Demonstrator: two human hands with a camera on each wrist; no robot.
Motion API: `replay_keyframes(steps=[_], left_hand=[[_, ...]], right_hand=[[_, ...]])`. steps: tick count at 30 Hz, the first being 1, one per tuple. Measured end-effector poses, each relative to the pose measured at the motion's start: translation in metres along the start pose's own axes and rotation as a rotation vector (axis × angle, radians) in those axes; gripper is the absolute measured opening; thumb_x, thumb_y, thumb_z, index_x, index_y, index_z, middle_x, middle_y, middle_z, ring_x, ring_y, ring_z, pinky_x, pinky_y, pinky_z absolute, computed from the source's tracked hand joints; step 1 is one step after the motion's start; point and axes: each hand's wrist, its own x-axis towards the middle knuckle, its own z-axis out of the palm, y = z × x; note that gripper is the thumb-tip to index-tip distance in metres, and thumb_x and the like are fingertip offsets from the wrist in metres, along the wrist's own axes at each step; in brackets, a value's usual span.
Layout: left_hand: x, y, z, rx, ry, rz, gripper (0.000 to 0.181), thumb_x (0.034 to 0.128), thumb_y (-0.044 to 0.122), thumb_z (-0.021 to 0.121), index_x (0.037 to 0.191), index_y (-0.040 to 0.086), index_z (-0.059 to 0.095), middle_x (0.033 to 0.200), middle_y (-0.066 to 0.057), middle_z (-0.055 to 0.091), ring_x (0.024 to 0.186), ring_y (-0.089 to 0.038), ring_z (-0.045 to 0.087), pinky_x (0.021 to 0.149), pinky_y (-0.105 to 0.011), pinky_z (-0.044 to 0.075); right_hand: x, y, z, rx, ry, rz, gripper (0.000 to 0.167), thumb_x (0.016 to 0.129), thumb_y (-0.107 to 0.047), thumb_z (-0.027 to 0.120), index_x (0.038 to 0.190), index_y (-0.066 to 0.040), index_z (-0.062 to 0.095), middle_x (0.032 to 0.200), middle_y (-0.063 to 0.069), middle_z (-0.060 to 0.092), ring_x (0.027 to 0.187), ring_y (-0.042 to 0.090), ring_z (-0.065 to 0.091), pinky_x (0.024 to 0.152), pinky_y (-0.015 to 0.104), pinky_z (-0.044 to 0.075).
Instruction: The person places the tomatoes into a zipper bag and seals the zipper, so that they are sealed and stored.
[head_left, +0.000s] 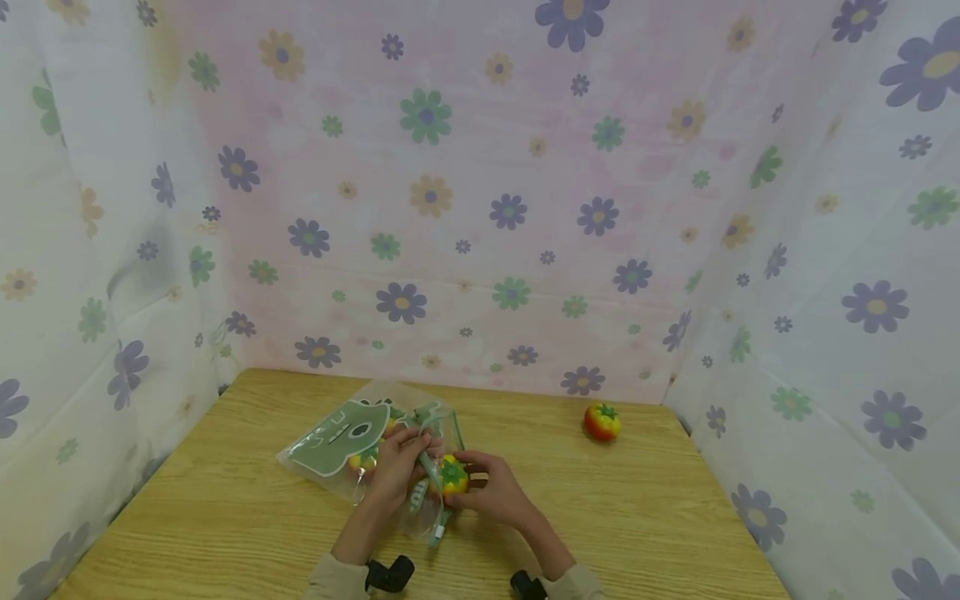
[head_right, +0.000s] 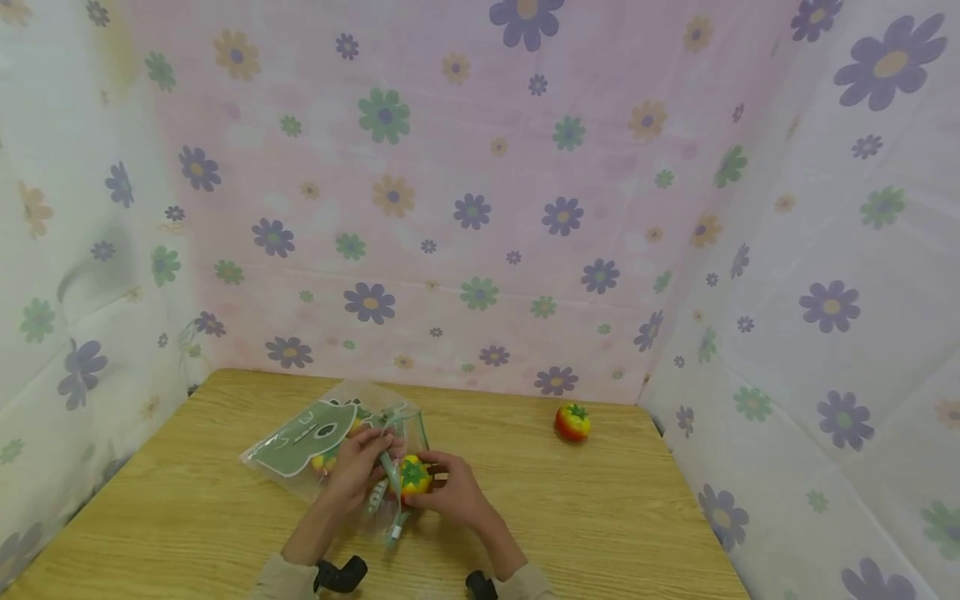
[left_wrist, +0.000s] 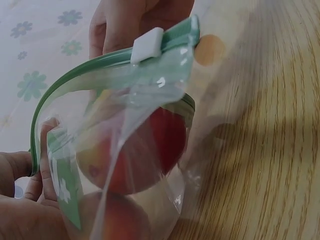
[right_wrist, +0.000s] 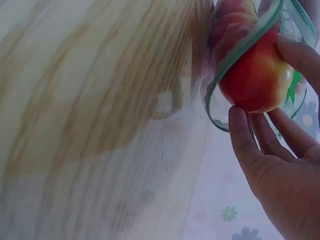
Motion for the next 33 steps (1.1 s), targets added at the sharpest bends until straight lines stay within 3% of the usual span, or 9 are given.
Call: replay_keyframes(steps=[6,12,23,33], left_hand=[[-0.002,-0.003,-0.001,0.008,-0.018,0.001,0.032,0.1054,0.006,0.054,0.131,-0.013,0.053,0.094,-0.005,0.076,0.08,-0.011,0.072,0.064,-0.021,0.059],[-0.002,-0.004,-0.002,0.02,-0.015,-0.006,0.034,0.1054,0.006,0.054,0.134,-0.012,0.051,0.098,-0.006,0.076,0.083,-0.011,0.073,0.067,-0.021,0.059],[-0.002,-0.002,-0.002,0.051,-0.007,0.021,0.035,0.1051,0.006,0.054,0.134,-0.013,0.051,0.1,-0.008,0.077,0.083,-0.011,0.073,0.067,-0.021,0.059],[-0.002,-0.001,-0.002,0.046,0.01,0.032,0.036,0.1044,0.006,0.056,0.134,-0.014,0.051,0.102,-0.012,0.076,0.081,-0.012,0.073,0.07,-0.023,0.061]], right_hand=[[0.005,0.003,0.007,-0.017,-0.007,0.001,0.061,0.088,-0.013,0.081,0.142,-0.001,0.056,0.138,0.021,0.059,0.11,0.033,0.066,0.087,0.036,0.061],[0.008,0.003,0.01,-0.033,-0.003,0.026,0.06,0.089,-0.015,0.079,0.143,-0.002,0.056,0.139,0.02,0.059,0.11,0.033,0.065,0.079,0.031,0.061],[0.011,0.001,0.012,0.021,-0.036,0.047,0.058,0.091,-0.011,0.074,0.143,0.002,0.053,0.139,0.023,0.057,0.117,0.038,0.063,0.09,0.04,0.06],[0.015,-0.001,0.015,-0.012,-0.043,0.048,0.05,0.092,-0.013,0.072,0.137,0.005,0.058,0.135,0.022,0.061,0.118,0.039,0.063,0.092,0.043,0.059]])
